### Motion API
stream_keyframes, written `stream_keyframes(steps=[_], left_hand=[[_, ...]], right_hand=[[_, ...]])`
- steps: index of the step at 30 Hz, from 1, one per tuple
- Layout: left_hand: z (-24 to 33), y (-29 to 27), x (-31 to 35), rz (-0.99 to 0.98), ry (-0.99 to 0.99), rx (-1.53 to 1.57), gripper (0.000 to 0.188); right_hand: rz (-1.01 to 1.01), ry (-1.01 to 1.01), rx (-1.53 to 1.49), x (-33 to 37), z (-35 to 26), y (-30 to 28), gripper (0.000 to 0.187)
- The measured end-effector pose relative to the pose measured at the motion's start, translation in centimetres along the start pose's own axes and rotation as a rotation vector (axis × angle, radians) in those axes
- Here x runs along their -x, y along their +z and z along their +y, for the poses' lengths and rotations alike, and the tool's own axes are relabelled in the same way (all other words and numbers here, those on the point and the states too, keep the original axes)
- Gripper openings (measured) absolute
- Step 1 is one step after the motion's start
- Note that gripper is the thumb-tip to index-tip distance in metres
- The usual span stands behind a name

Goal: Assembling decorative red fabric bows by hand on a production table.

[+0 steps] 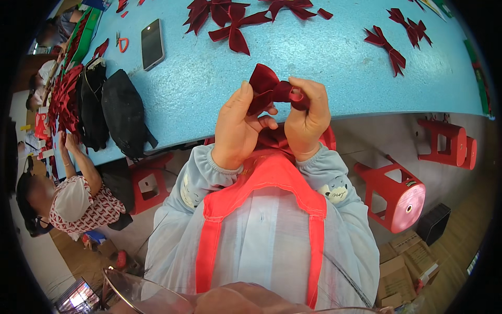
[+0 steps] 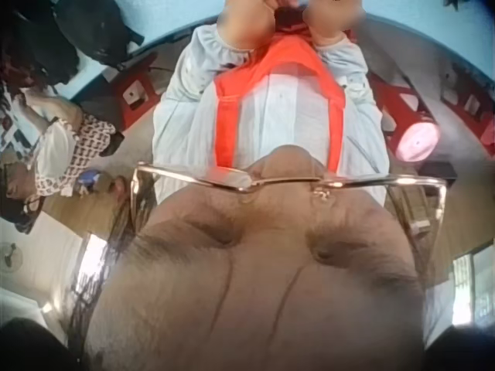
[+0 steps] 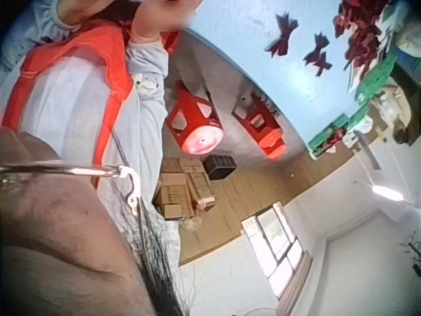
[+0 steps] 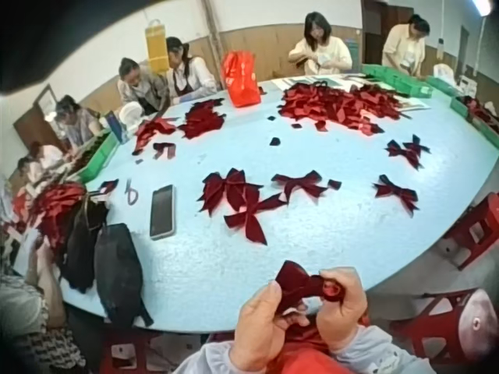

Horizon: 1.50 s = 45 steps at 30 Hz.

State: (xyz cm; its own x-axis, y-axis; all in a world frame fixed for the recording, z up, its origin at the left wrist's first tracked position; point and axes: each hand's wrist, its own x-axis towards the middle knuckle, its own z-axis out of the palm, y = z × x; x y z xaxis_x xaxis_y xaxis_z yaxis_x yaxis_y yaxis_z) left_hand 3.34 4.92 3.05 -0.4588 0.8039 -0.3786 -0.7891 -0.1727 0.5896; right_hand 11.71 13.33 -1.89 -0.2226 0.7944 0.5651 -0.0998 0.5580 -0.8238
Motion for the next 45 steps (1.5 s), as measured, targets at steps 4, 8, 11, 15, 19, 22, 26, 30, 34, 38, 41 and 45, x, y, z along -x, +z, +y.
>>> stream_keyframes(steps=[4, 8, 11, 15, 19, 22, 26, 30, 34, 38, 41, 45], left_hand=[[-0.7, -1.4, -0.6, 0.028, 0.006, -0.102, 0.018], [-0.9, -2.4, -0.8, -0.134, -0.087, 0.151, 0.014], [-1.2, -2.2, -0.9, -0.136, -0.055, 0.099, 0.02], [-1.2, -1.4, -0.7, -0.108, 0.118, -0.17, 0.024], [-0.4, -1.7, -0.6, -0.134, 0.233, -0.438, 0.027], [0.2, -2.0, -0.6, -0.204, 0.219, -0.399, 0.027], [0.7, -2.0, 0.1, -0.234, 0.287, -0.465, 0.029], [0.4, -2.4, -0.1, -0.246, 0.349, -0.579, 0.031], [0.6, -2.4, -0.2, -0.257, 0.312, -0.579, 0.031], [1.2, -2.3, 0.0, -0.277, 0.224, -0.501, 0.032], [1.7, -2.4, 0.1, -0.289, 0.143, -0.446, 0.032], [1.8, -2.5, 0.2, -0.317, 0.097, -0.462, 0.032]], right_hand=[[-0.058, -0.178, 0.105, -0.1, -0.3, 0.2, 0.019], [-0.03, -0.196, 0.09, 0.2, 0.0, 0.5, 0.019], [-0.019, -0.031, 0.005, 0.6, 0.0, 0.4, 0.019], [-0.019, 0.104, -0.147, 0.7, -0.3, 0.4, 0.02], [-0.086, 0.062, -0.189, 0.2, -0.1, 0.0, 0.02], [-0.158, -0.125, -0.059, -0.8, 0.2, -0.6, 0.021], [-0.156, -0.151, -0.001, -1.3, 0.2, -1.1, 0.022], [-0.148, -0.024, -0.06, -0.9, -0.2, -0.8, 0.023], [-0.177, 0.065, -0.14, -0.5, -0.4, -0.7, 0.022], [-0.185, 0.014, -0.107, -0.6, -0.4, -0.7, 0.021], [-0.204, -0.109, -0.031, -1.1, -0.4, -0.9, 0.02], [-0.243, -0.218, 0.033, -1.2, -0.4, -1.1, 0.019]])
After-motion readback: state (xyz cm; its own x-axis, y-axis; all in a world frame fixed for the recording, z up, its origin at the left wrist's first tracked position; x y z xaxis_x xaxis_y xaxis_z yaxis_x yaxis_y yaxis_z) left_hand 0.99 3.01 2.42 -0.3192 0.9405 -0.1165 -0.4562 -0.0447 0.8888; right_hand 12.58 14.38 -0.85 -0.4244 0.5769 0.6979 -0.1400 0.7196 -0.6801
